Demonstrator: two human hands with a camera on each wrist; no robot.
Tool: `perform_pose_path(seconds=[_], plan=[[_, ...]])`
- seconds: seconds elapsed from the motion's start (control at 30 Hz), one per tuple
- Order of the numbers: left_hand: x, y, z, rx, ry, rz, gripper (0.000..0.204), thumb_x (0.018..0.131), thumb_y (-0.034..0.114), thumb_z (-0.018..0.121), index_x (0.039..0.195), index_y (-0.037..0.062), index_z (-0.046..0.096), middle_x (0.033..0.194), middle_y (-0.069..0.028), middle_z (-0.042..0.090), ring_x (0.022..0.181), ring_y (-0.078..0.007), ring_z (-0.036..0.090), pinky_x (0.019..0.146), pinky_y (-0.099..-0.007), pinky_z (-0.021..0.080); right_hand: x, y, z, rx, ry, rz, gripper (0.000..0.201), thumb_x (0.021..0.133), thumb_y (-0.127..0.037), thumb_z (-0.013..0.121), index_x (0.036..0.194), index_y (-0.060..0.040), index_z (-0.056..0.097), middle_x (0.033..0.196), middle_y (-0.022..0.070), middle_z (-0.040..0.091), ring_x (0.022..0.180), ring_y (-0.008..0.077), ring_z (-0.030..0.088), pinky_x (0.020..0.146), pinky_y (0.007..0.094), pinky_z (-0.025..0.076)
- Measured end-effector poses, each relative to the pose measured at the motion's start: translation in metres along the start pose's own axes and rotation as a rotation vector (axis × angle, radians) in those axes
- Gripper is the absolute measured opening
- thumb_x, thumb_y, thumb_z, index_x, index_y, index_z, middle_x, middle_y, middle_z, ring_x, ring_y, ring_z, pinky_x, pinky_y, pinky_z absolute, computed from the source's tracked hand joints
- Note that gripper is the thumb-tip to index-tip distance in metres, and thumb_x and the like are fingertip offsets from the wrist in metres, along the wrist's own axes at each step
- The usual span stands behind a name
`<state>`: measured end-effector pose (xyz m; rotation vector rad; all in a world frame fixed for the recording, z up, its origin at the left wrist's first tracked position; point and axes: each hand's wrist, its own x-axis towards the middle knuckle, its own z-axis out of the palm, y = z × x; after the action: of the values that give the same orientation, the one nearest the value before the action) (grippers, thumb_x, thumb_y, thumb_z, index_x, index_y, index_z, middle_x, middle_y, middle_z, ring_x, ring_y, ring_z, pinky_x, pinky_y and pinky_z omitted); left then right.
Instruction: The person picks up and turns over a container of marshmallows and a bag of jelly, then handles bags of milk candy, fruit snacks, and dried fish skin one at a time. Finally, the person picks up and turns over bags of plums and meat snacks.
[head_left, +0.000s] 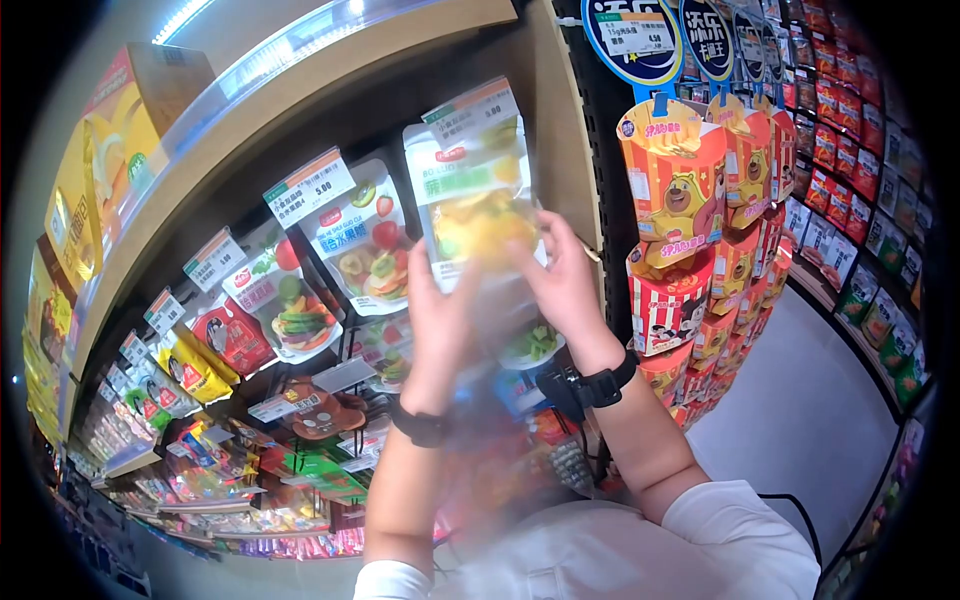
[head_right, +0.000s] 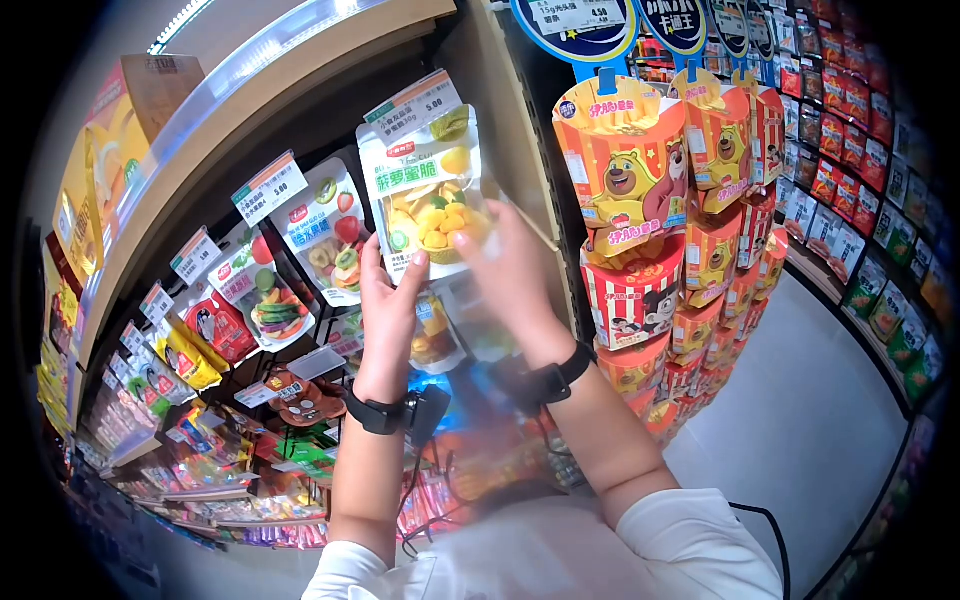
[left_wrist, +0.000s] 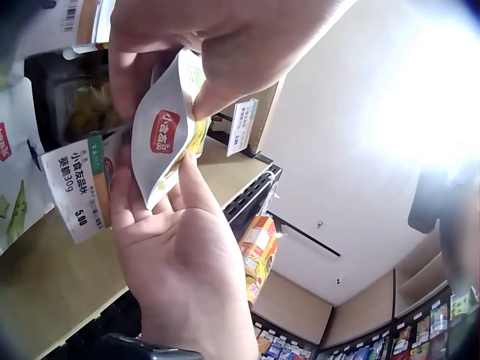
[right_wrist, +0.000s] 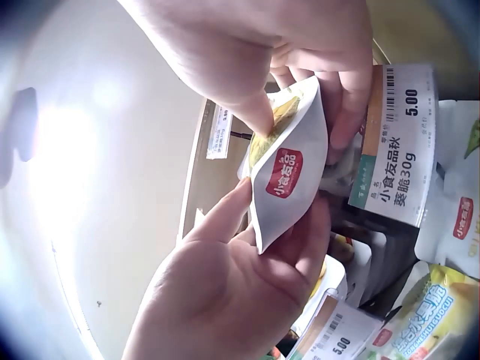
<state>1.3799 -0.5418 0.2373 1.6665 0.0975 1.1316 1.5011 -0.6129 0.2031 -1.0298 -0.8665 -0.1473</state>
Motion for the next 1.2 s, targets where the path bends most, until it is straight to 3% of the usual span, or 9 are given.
perform_pose_path(seconds=[0.23, 0.33, 0.5, 0.73, 0.8, 0.87, 0.97, 1.07, 1.2], plan=[[-0.022, -0.007, -0.009, -0.113, -0.011, -0.029, 0.049, 0.089, 0.009, 0.060, 0.130, 0.0040, 0.035, 0.118, -0.0084, 0.057, 0.102, -0.0142, 0.058, 0.080, -0.0274, 0.052, -0.018, -0.014, -0.003, -0.002, 0.039, 0.017, 0.040, 0.083, -0.014, 0.067, 0.116, 0.0027, 0.052, 0.099, 0.0131, 0.065, 0.083, 0.0174, 0.065, 0.074, 0.0292, 0.050], [-0.029, -0.009, -0.014, -0.157, -0.010, -0.075, 0.054, 0.089, 0.006, 0.057, 0.136, 0.0040, 0.030, 0.125, -0.0124, 0.053, 0.111, -0.0212, 0.057, 0.085, -0.0290, 0.052, -0.030, -0.025, -0.005, -0.134, 0.036, -0.052, 0.037, 0.088, -0.011, 0.062, 0.118, 0.0049, 0.048, 0.094, 0.0124, 0.066, 0.071, 0.0126, 0.065, 0.065, 0.0245, 0.051], [-0.039, 0.006, -0.011, -0.217, -0.016, -0.097, 0.063, 0.089, 0.004, 0.053, 0.143, 0.0040, 0.021, 0.135, -0.0153, 0.042, 0.116, -0.0261, 0.054, 0.090, -0.0308, 0.050, -0.036, -0.043, -0.006, 0.090, -0.088, 0.219, 0.049, 0.090, -0.006, 0.058, 0.130, 0.0063, 0.034, 0.111, 0.0166, 0.058, 0.083, 0.0155, 0.064, 0.070, 0.0252, 0.051], [-0.065, -0.002, -0.023, -0.367, -0.062, -0.185, 0.056, 0.092, 0.008, 0.046, 0.144, 0.0057, 0.024, 0.146, -0.0160, 0.031, 0.121, -0.0328, 0.050, 0.096, -0.0351, 0.045, -0.069, -0.029, -0.017, -0.163, -0.048, 0.030, 0.055, 0.090, -0.008, 0.058, 0.137, 0.0022, 0.032, 0.118, 0.0160, 0.057, 0.081, 0.0135, 0.063, 0.070, 0.0240, 0.050], [-0.076, -0.003, -0.029, -0.392, -0.043, -0.209, 0.052, 0.094, 0.010, 0.046, 0.142, 0.0051, 0.029, 0.143, -0.0152, 0.035, 0.118, -0.0311, 0.053, 0.093, -0.0334, 0.047, -0.080, -0.029, -0.021, -0.004, -0.015, 0.167, 0.051, 0.090, -0.009, 0.058, 0.135, 0.0011, 0.036, 0.116, 0.0143, 0.059, 0.086, 0.0133, 0.063, 0.073, 0.0235, 0.049], [-0.087, -0.017, -0.041, -0.448, -0.045, -0.186, 0.034, 0.097, 0.018, 0.049, 0.127, 0.0022, 0.048, 0.123, -0.0144, 0.056, 0.104, -0.0236, 0.061, 0.084, -0.0286, 0.051, -0.091, -0.045, -0.029, 0.016, -0.051, 0.299, 0.039, 0.092, -0.012, 0.056, 0.127, 0.0019, 0.047, 0.108, 0.0115, 0.063, 0.087, 0.0131, 0.062, 0.074, 0.0249, 0.049], [-0.114, -0.037, -0.062, -0.383, -0.035, -0.232, 0.025, 0.097, 0.024, 0.049, 0.107, 0.0027, 0.056, 0.090, -0.0086, 0.065, 0.077, -0.0149, 0.063, 0.074, -0.0256, 0.052, -0.118, -0.033, -0.050, -0.160, -0.165, 0.271, 0.025, 0.093, -0.014, 0.054, 0.111, 0.0010, 0.059, 0.096, 0.0078, 0.066, 0.085, 0.0120, 0.062, 0.074, 0.0264, 0.049], [-0.148, -0.058, -0.083, -0.239, -0.035, -0.283, 0.024, 0.098, 0.027, 0.050, 0.097, 0.0043, 0.057, 0.072, -0.0014, 0.057, 0.062, -0.0083, 0.052, 0.059, -0.0207, 0.043, -0.161, -0.006, -0.084, -0.292, -0.317, 0.353, 0.019, 0.094, -0.013, 0.053, 0.102, 0.0020, 0.061, 0.090, 0.0040, 0.065, 0.084, 0.0102, 0.060, 0.076, 0.0254, 0.048], [-0.211, -0.109, -0.112, -0.086, 0.012, -0.442, 0.027, 0.097, 0.028, 0.051, 0.080, 0.0077, 0.057, 0.057, 0.0051, 0.045, 0.050, -0.0038, 0.037, 0.047, -0.0199, 0.027, -0.246, 0.031, -0.124, -0.310, -0.271, 0.481, 0.018, 0.090, -0.018, 0.059, 0.090, -0.0011, 0.064, 0.077, 0.0061, 0.065, 0.069, 0.0127, 0.059, 0.063, 0.0288, 0.046]])
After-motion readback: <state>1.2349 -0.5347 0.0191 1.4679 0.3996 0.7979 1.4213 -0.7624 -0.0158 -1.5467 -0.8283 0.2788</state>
